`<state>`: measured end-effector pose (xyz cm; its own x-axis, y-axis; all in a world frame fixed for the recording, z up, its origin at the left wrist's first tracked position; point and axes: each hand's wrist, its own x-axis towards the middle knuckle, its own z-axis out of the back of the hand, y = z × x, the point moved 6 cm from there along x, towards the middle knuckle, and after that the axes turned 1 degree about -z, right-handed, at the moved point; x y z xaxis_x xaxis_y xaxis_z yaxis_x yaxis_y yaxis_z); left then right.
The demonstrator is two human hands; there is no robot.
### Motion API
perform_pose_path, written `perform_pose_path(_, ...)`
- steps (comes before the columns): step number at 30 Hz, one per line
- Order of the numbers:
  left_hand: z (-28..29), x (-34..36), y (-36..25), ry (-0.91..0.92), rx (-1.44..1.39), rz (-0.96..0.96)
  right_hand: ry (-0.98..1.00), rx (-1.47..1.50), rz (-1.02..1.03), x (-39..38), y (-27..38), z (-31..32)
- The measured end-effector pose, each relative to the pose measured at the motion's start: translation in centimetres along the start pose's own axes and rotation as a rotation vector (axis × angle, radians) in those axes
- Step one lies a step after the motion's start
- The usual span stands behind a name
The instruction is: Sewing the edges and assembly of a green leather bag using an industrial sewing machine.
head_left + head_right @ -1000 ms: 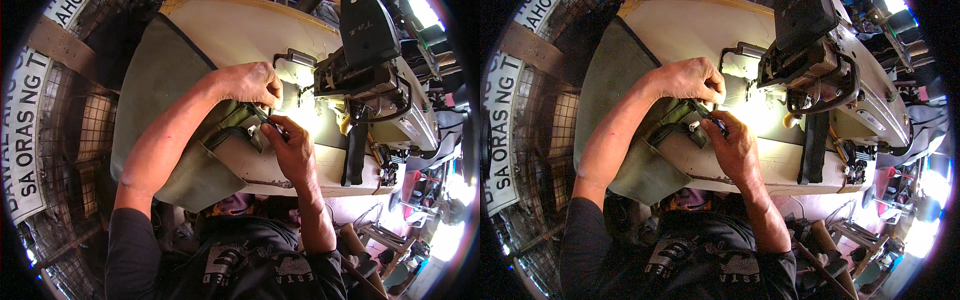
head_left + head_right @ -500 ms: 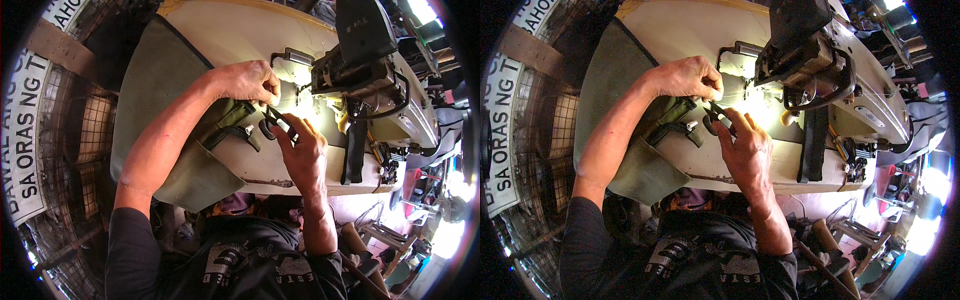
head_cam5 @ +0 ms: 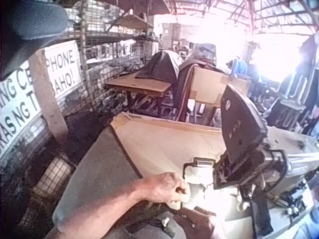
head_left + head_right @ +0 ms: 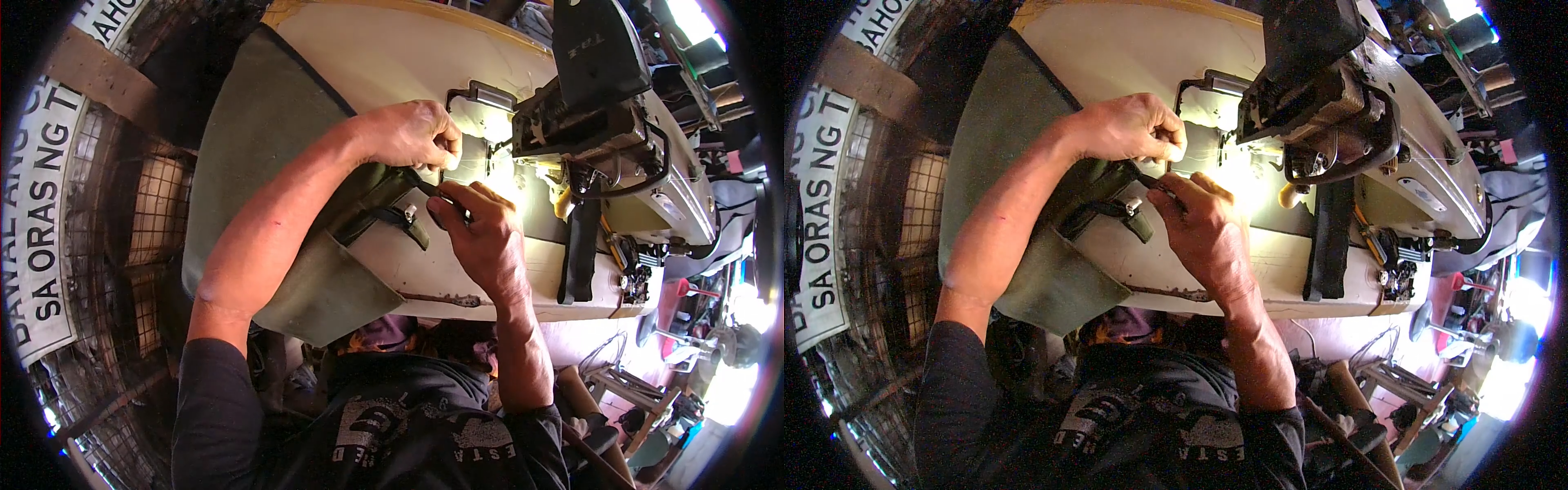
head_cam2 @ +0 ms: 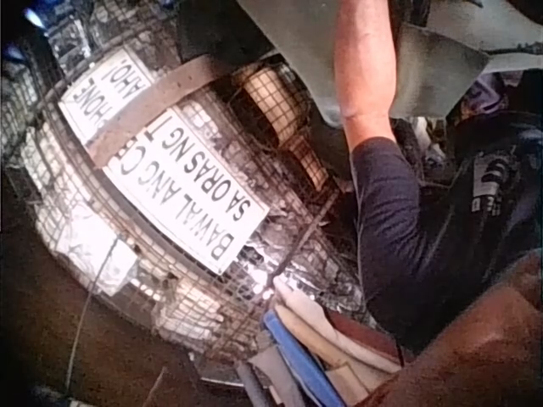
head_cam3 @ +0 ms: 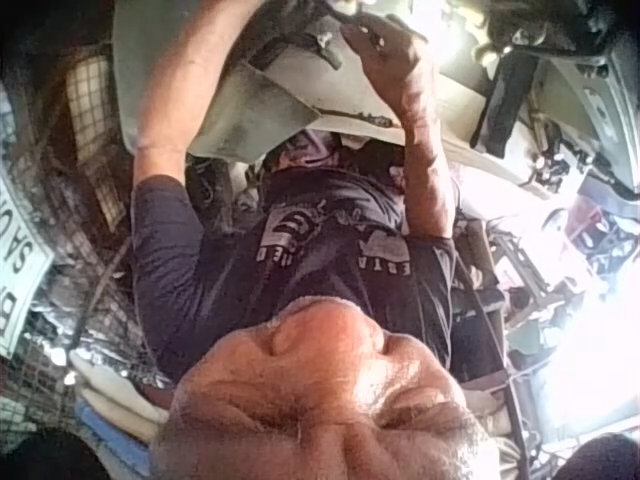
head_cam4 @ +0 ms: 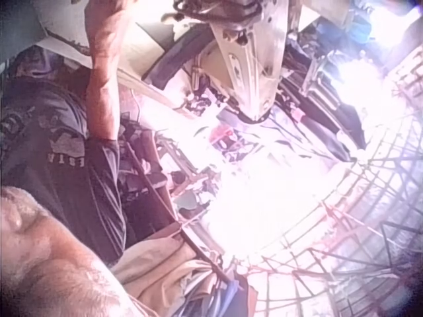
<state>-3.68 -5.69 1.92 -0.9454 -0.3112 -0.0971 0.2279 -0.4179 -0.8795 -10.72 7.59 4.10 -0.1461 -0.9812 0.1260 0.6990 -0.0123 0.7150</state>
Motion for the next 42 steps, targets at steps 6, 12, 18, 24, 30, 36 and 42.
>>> perform_pose_path(6, 4.1, -2.4, -0.9, -0.63, 0.622, -0.352, -0.091, -0.202, 0.002, -4.2, -1.8, 0.8)
perform_pose_path(12, 11.0, -9.3, -1.8, -0.452, 0.597, 0.27, -0.329, -0.273, 0.046, -5.5, -2.2, 0.4)
perform_pose_path(18, -2.3, -9.4, -0.9, -0.479, 0.684, -0.116, -0.37, -0.239, 0.075, -6.6, -2.8, 1.5)
perform_pose_path(24, -7.7, -4.3, -4.4, -0.489, 0.542, -0.246, -0.377, -0.298, -0.059, -9.2, -4.1, 4.8)
perform_pose_path(30, -8.3, -2.5, -5.4, -0.403, 0.518, -0.301, -0.349, -0.302, -0.122, -11.5, -5.6, 6.1)
perform_pose_path(36, -8.5, -1.9, -7.3, -0.233, 0.56, -0.327, -0.344, -0.288, -0.11, -11.4, -5.6, 5.9)
perform_pose_path(42, -9.8, -1.3, -9.0, -0.278, 0.715, -0.204, -0.345, -0.24, -0.095, -11.3, -5.2, 5.5)
